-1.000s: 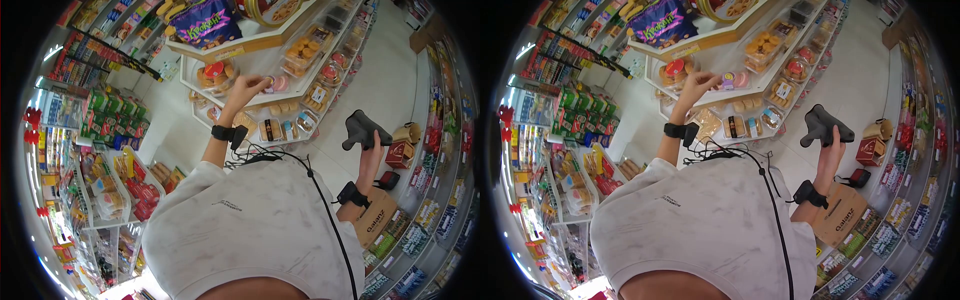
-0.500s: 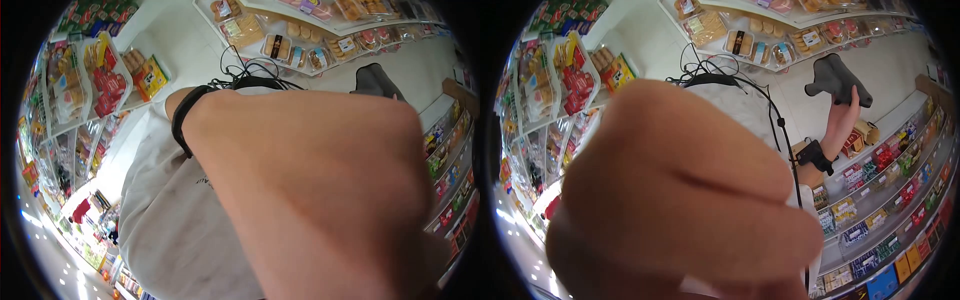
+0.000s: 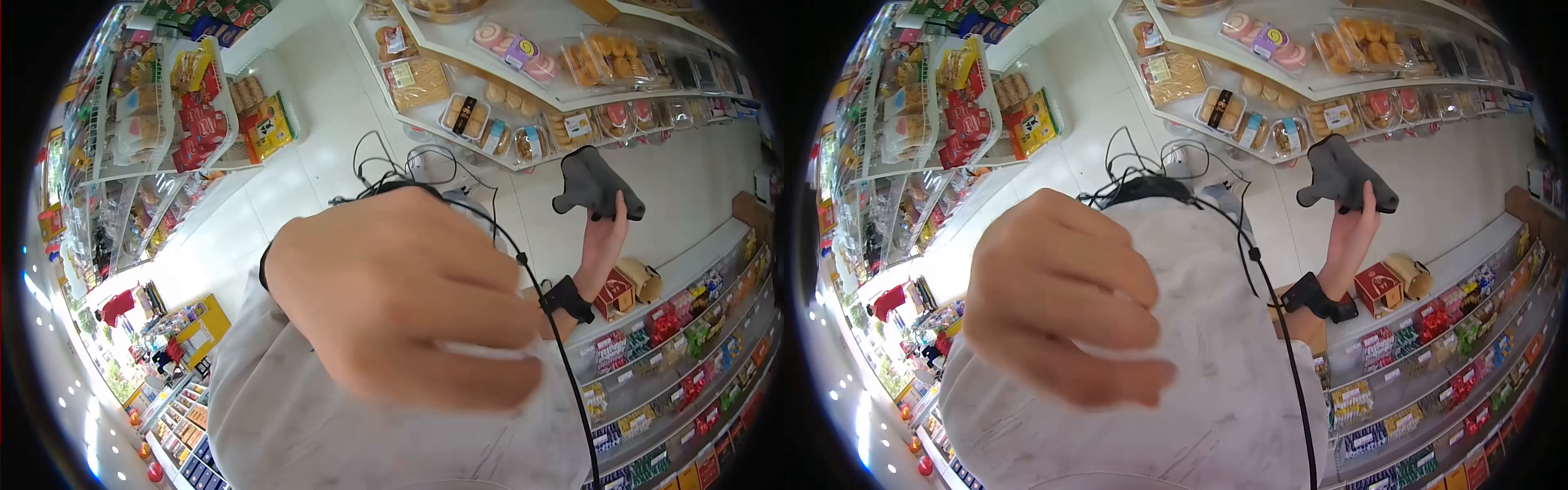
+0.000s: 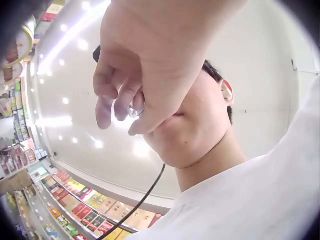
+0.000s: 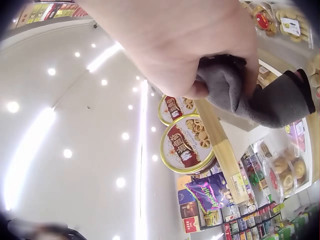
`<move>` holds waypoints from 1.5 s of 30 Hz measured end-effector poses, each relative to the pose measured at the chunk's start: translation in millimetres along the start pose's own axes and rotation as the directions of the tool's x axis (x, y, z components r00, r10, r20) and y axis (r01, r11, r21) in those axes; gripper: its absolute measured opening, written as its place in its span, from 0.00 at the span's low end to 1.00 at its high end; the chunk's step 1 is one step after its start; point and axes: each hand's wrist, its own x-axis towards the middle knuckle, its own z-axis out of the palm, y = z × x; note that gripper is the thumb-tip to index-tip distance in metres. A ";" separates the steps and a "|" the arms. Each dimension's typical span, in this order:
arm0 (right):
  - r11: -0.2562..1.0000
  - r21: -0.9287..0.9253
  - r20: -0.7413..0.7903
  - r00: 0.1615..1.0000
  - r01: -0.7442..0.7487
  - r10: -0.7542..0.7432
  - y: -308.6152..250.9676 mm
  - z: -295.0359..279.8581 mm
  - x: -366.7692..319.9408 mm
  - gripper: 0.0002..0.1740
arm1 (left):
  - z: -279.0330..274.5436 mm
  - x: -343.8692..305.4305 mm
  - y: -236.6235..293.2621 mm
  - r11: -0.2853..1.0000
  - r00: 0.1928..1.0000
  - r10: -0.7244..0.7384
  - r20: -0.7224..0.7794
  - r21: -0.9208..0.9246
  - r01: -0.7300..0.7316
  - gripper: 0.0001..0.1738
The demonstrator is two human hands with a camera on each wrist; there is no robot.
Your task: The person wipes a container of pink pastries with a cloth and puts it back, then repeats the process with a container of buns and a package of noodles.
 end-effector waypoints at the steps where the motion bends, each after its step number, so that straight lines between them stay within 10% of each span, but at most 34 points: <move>1: 1.000 -0.009 0.008 1.000 -0.003 0.003 4.0 2.7 4.3 0.22 | -4.2 -2.1 2.3 1.000 1.000 -0.025 -0.011 0.011 0.025 0.11; 8: 0.994 -0.098 0.139 0.988 -0.050 0.064 32.0 47.2 5.4 0.22 | -61.0 -38.5 45.0 0.996 0.993 -0.067 -0.097 0.050 0.072 0.22; 13: 0.986 -0.162 0.189 0.980 -0.030 0.060 55.1 97.8 -10.2 0.22 | -75.8 -65.0 83.2 0.961 0.852 0.268 -0.450 0.066 -0.268 0.21; 15: 0.983 -0.184 0.205 0.977 -0.017 0.055 70.7 120.0 -18.9 0.22 | -104.5 -71.4 91.3 0.911 0.831 0.413 -0.372 0.186 -0.369 0.33; 17: 0.980 -0.198 0.231 0.971 -0.015 0.062 92.1 149.6 -30.2 0.21 | -126.0 -101.1 113.2 0.938 0.858 0.333 -0.390 0.232 -0.259 0.15; 20: 0.975 -0.221 0.233 0.970 -0.020 0.072 130.3 195.7 -59.1 0.20 | -171.6 -154.4 133.4 0.944 0.857 0.327 -0.398 0.186 -0.274 0.16; 28: 0.959 -0.274 0.235 0.962 -0.068 0.136 202.3 300.0 -128.3 0.19 | -279.2 -232.1 197.9 0.977 0.884 -0.163 -0.438 -0.194 0.084 0.13; 31: 0.961 -0.276 0.243 0.966 -0.020 0.090 210.2 320.6 -141.8 0.19 | -333.4 -228.9 222.3 0.769 0.747 -0.626 -0.222 -0.333 0.546 0.10; 35: 0.963 -0.271 0.262 0.962 0.000 0.073 212.9 334.8 -149.3 0.18 | -341.3 -229.3 233.3 0.713 0.642 -0.695 -0.324 -0.191 0.675 0.11; 38: 0.966 -0.257 0.237 0.969 -0.001 0.064 215.1 340.5 -141.9 0.18 | -319.6 -252.9 191.6 0.937 0.803 -0.225 -0.552 0.104 0.334 0.10; 41: 0.970 -0.243 0.241 0.969 0.004 0.057 217.6 345.6 -127.7 0.19 | -342.9 -231.5 175.2 0.947 0.912 -0.083 -0.401 0.253 0.198 0.09; 45: 0.985 -0.172 0.232 0.972 0.006 0.035 217.6 357.3 -103.1 0.17 | -336.2 -205.8 135.3 0.924 0.882 0.272 -0.386 0.360 -0.128 0.08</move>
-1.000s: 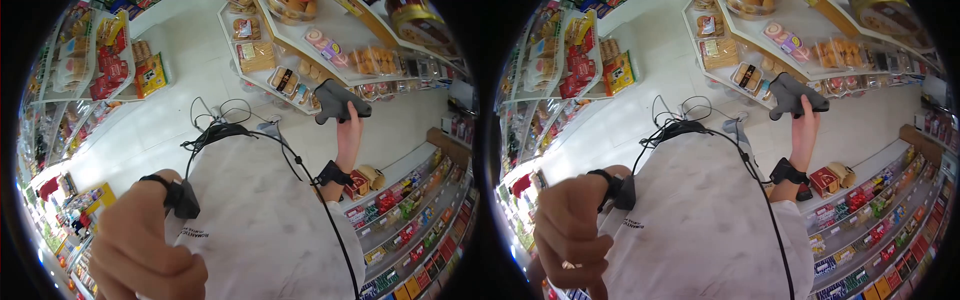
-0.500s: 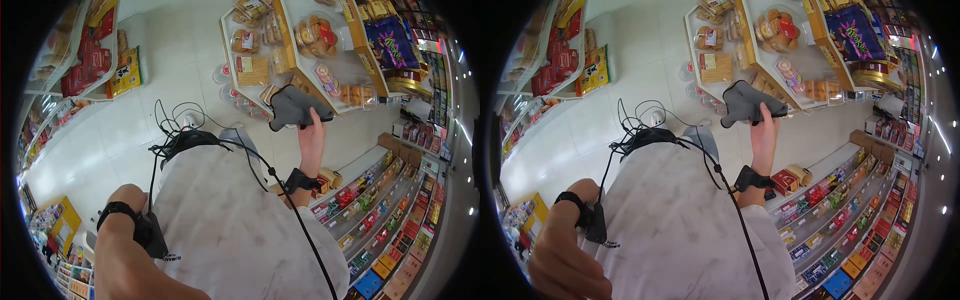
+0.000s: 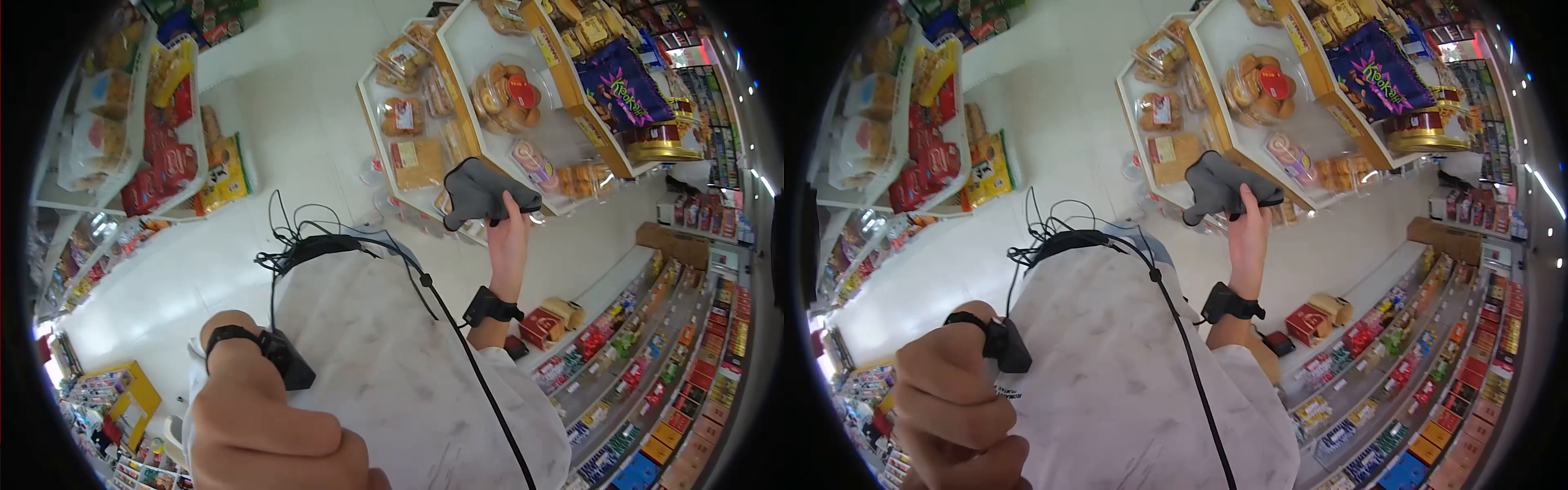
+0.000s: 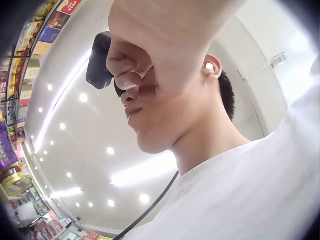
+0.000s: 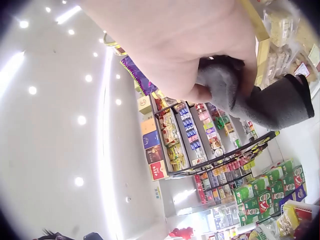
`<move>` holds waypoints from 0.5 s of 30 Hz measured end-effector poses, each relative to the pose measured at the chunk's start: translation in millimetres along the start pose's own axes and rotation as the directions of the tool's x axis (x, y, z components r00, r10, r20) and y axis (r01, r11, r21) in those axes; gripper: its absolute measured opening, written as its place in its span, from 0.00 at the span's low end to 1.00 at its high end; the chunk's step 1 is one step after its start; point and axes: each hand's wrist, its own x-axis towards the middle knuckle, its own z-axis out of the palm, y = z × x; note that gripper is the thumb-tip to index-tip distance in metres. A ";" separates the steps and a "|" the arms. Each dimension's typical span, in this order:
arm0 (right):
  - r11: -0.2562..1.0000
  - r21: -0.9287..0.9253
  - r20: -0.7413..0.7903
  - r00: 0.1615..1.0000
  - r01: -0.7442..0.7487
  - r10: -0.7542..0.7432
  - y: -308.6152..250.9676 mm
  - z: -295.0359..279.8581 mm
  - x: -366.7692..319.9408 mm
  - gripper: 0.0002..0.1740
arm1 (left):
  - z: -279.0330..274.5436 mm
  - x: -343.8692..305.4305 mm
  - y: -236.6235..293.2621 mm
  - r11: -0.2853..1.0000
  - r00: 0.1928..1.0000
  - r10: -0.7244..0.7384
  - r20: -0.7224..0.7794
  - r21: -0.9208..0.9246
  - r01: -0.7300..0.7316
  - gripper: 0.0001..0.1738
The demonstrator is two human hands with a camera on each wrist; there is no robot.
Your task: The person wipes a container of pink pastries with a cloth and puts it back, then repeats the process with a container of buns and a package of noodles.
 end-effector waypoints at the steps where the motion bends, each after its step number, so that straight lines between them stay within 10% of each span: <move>1: 1.000 0.028 -0.003 1.000 -0.004 0.004 -2.0 -3.4 8.9 0.17 | 3.7 6.0 -13.7 0.989 0.994 0.109 0.023 -0.107 -0.106 0.08; 11: 0.979 0.152 -0.136 0.984 0.134 -0.114 -17.2 -23.0 53.9 0.18 | 51.0 67.0 -77.5 0.915 0.972 0.052 0.228 -0.400 0.045 0.14; 15: 0.974 0.174 -0.232 0.967 0.147 -0.105 -14.8 -23.8 58.6 0.18 | 79.8 74.7 -98.6 0.934 0.994 -0.077 -0.072 -0.355 0.047 0.15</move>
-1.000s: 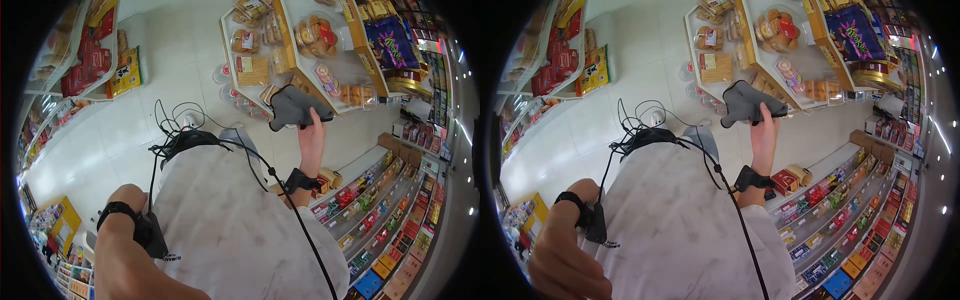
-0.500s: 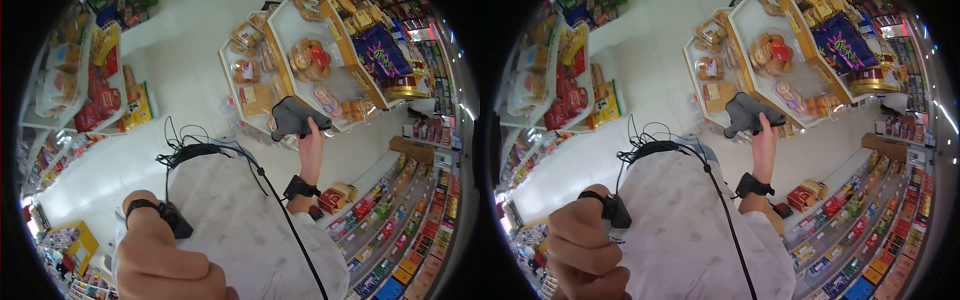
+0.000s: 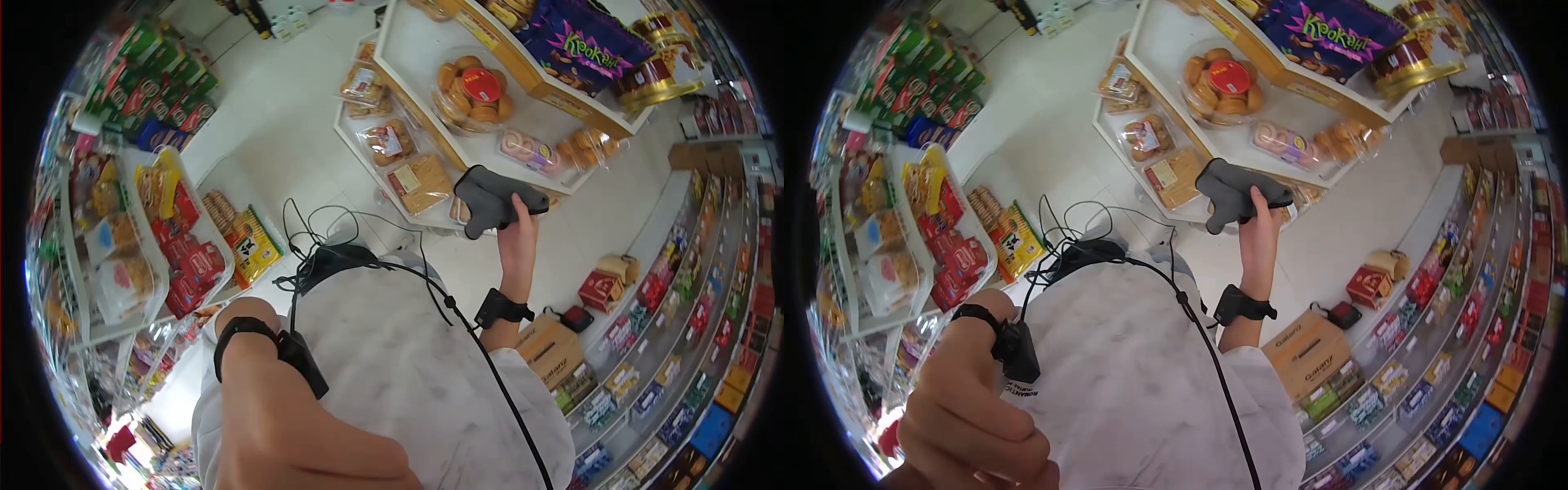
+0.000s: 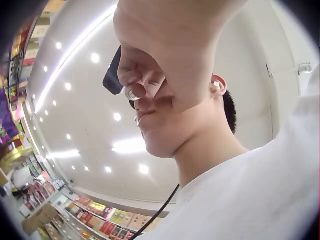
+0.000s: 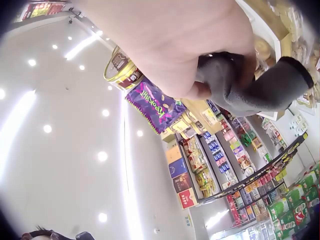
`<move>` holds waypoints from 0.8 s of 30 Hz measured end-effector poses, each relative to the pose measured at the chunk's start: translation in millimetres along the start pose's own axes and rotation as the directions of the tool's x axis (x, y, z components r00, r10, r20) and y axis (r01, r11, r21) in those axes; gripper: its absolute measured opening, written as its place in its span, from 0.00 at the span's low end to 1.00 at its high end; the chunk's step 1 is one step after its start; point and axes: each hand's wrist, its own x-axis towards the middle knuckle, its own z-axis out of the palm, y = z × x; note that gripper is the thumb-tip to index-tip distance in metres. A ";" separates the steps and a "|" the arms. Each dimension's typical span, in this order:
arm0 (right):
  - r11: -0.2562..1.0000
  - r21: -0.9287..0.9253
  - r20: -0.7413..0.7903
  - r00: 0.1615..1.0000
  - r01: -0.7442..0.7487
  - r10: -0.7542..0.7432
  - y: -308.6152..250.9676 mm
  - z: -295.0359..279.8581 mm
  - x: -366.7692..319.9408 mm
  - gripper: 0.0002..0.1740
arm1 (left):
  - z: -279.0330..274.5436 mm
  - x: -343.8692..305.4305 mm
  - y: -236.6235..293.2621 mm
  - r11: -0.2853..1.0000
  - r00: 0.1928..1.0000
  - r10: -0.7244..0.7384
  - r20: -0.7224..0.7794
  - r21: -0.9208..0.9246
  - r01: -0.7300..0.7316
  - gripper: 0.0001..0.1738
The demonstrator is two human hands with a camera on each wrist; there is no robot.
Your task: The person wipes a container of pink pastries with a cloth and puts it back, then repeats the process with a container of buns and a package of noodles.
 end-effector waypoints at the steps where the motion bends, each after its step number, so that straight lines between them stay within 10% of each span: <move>1: 1.000 -0.007 -0.028 1.000 -0.003 0.003 0.8 -1.2 1.8 0.18 | -15.1 11.3 -12.6 0.992 0.993 -0.033 0.114 -0.116 0.046 0.13; 4: 1.000 -0.016 -0.113 0.994 0.000 -0.002 11.1 4.6 4.6 0.18 | -56.6 36.0 -40.9 0.937 0.922 -0.139 0.361 -0.253 0.240 0.09; 7: 0.999 -0.018 -0.210 0.977 0.030 -0.033 26.6 24.5 4.3 0.19 | -88.6 37.5 -70.6 0.971 0.943 -0.113 0.313 -0.166 0.171 0.07; 13: 0.993 0.044 -0.366 0.927 0.109 -0.086 58.8 83.6 6.0 0.19 | -160.3 55.4 -161.6 0.829 0.969 0.213 0.125 -0.548 -0.111 0.08; 17: 0.991 0.068 -0.434 0.898 0.118 -0.078 71.2 114.6 13.4 0.19 | -205.6 76.8 -195.0 0.756 0.962 0.167 0.218 -0.655 0.017 0.01; 24: 0.988 0.129 -0.429 0.903 0.080 -0.017 91.6 130.0 39.1 0.20 | -229.5 97.0 -200.6 0.549 0.993 -0.016 0.113 -0.830 0.103 0.27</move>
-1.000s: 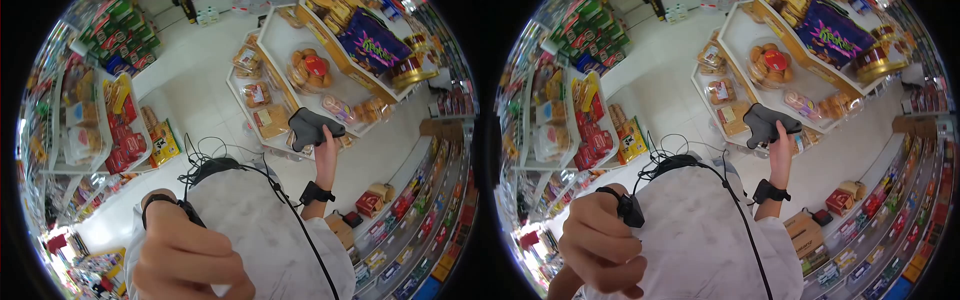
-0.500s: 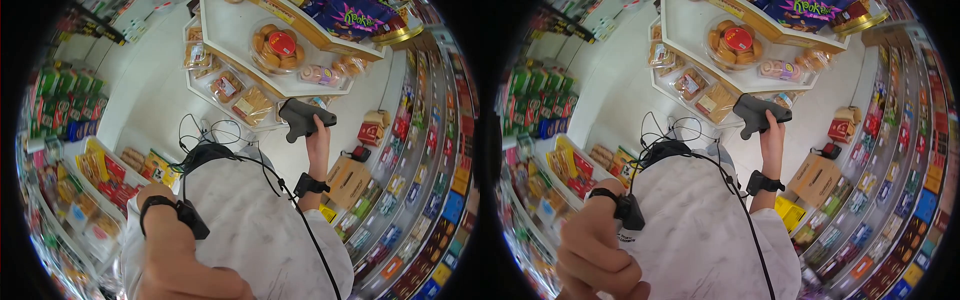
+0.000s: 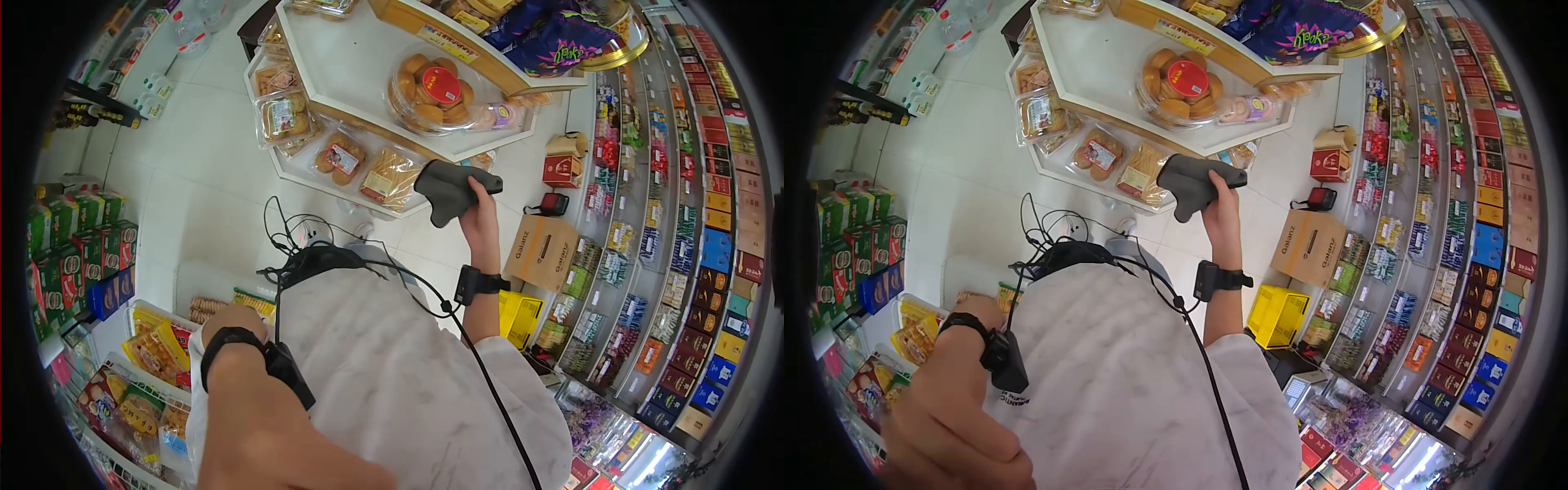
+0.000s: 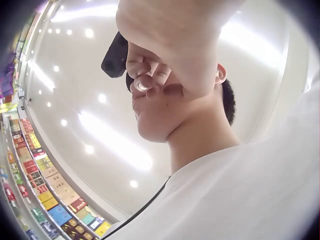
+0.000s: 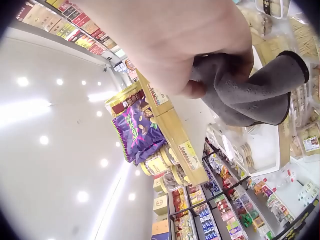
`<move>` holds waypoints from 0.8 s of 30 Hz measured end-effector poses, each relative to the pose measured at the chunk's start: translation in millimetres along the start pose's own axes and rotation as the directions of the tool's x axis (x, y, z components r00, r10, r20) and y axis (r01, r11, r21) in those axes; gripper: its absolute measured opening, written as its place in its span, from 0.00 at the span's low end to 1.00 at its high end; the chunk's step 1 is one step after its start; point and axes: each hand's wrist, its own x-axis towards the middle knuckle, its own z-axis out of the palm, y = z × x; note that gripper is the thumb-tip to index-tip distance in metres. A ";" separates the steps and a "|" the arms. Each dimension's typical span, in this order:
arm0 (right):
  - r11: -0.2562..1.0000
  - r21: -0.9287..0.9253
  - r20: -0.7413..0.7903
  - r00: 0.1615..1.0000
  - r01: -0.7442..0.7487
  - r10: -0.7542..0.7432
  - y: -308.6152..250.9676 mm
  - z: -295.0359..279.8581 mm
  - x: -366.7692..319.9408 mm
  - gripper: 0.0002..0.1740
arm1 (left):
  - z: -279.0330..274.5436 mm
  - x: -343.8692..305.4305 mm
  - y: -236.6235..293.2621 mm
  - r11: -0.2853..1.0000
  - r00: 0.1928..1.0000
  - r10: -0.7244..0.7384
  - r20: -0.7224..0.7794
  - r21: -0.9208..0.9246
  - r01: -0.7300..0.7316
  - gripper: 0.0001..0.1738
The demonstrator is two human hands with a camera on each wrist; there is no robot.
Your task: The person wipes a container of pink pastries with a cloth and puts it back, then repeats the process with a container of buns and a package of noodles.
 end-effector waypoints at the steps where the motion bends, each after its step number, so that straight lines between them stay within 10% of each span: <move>1: 1.000 -0.002 0.018 1.000 -0.005 0.006 -0.2 4.0 1.1 0.20 | -0.6 3.7 7.2 0.996 0.996 -0.083 0.015 -0.024 0.083 0.31; 4: 1.000 -0.008 0.066 0.998 -0.009 0.010 -0.4 17.0 5.9 0.19 | 5.4 12.4 20.6 0.965 0.969 -0.248 0.014 -0.082 0.248 0.40; 19: 0.993 -0.114 0.069 0.997 -0.023 0.031 7.0 10.7 126.3 0.23 | 17.1 -2.7 24.7 0.940 0.923 0.172 0.344 0.221 -0.258 0.07; 22: 0.992 -0.126 0.061 0.998 -0.008 0.016 15.8 10.5 143.9 0.26 | 7.4 -5.2 28.8 0.943 0.916 0.124 0.382 0.242 -0.228 0.43; 24: 0.984 -0.172 0.035 0.999 0.042 -0.036 23.7 6.0 154.9 0.24 | 13.4 -9.7 38.1 0.937 0.977 0.040 0.211 0.331 -0.111 0.26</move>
